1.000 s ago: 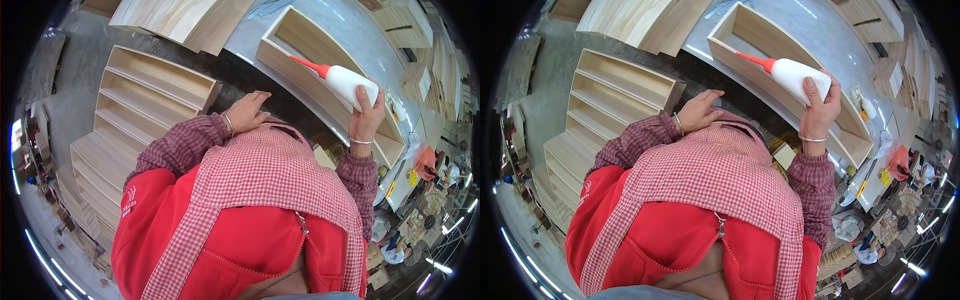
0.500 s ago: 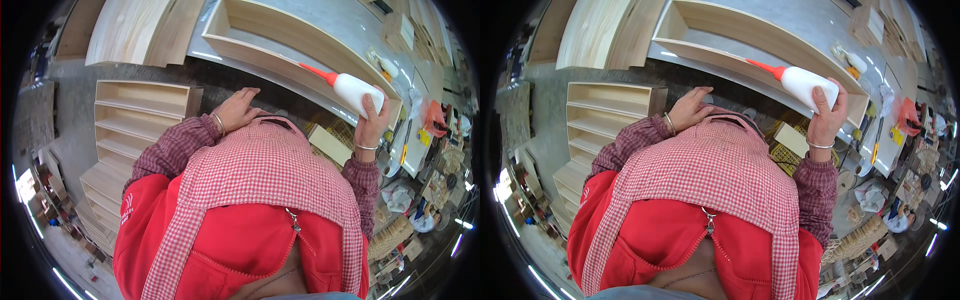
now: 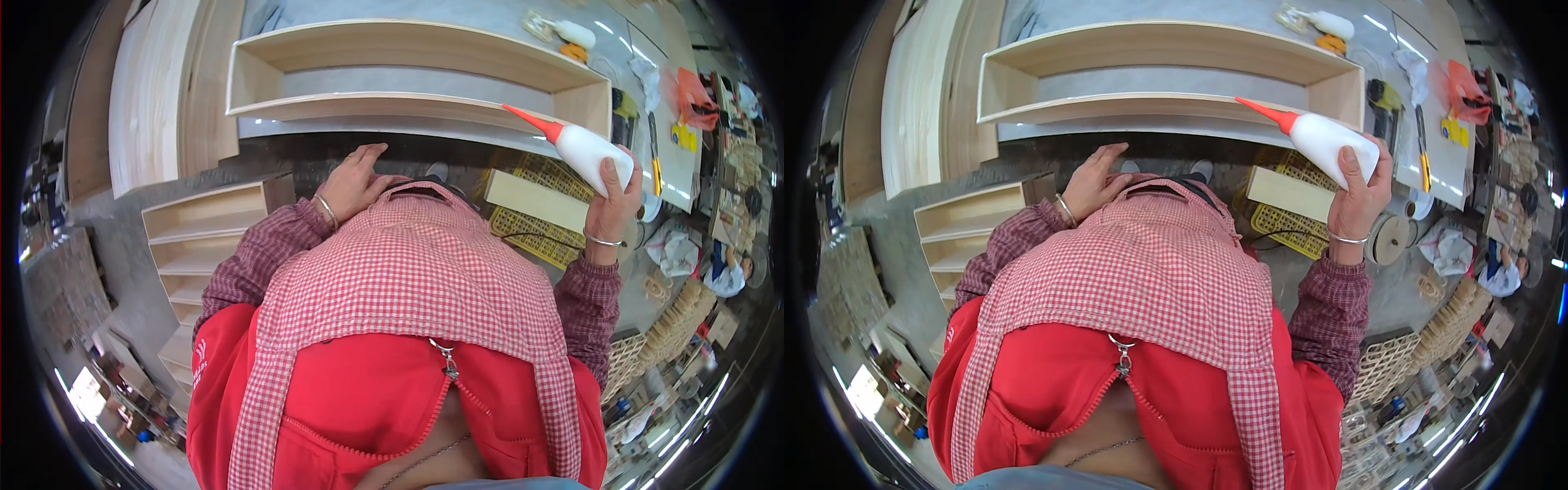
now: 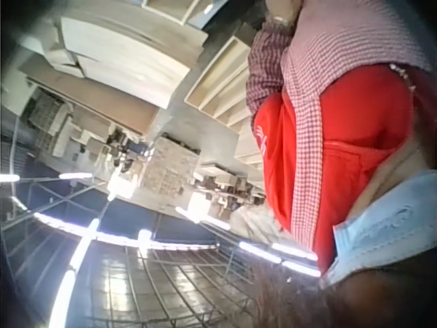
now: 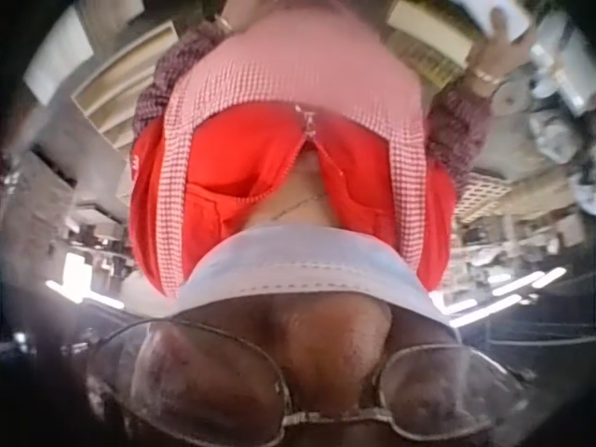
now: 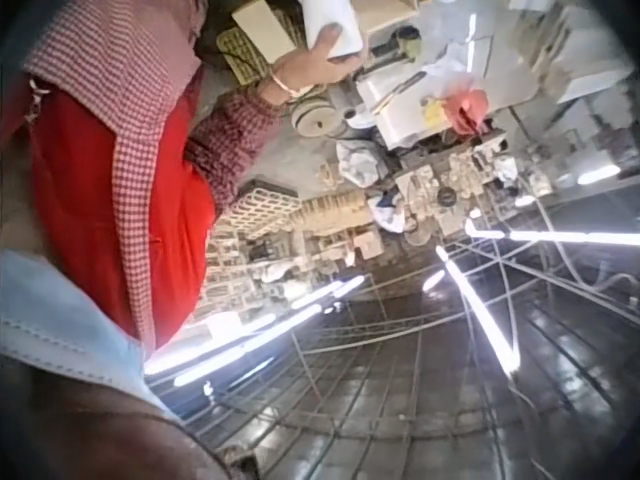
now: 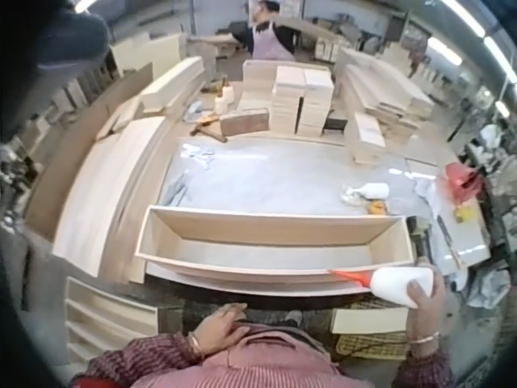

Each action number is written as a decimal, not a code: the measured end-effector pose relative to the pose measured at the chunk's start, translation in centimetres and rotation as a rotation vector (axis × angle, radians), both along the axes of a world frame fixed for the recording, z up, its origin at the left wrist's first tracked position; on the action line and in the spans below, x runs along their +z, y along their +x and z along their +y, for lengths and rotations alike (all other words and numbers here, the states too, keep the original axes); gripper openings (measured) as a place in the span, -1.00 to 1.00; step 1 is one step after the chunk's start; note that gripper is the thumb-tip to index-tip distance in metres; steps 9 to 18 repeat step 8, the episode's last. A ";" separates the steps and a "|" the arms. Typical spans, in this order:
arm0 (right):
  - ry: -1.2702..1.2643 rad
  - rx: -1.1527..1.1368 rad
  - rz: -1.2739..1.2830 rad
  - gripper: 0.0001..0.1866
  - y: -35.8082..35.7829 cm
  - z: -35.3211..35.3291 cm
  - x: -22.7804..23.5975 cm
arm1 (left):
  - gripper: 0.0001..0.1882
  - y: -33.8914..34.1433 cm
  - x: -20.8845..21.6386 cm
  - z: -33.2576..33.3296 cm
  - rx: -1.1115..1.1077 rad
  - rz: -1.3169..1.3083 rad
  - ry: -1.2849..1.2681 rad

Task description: Assembling wooden drawers by applying glue and using a pneumatic nail gun to join wood panels.

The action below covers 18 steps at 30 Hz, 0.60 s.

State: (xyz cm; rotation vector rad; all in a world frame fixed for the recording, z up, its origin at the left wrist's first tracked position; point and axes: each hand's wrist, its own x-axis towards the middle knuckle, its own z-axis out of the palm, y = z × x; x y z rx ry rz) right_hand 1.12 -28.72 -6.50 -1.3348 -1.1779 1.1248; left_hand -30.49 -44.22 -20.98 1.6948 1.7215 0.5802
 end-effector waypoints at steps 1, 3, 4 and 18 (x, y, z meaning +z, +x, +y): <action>0.005 -0.025 0.005 -0.60 0.7 0.2 0.1 | -0.48 0.1 -0.1 0.5 -0.012 0.005 -0.004; 0.016 -0.072 0.016 -0.59 2.0 0.4 0.3 | -0.47 0.3 -0.1 1.4 -0.034 0.015 -0.010; 0.020 -0.093 0.014 -0.59 2.6 0.2 0.2 | -0.47 0.3 -0.2 1.7 -0.054 0.014 -0.007; 0.000 -0.179 0.084 -0.58 4.6 -0.2 0.1 | -0.47 0.4 -0.1 3.0 -0.083 0.026 -0.076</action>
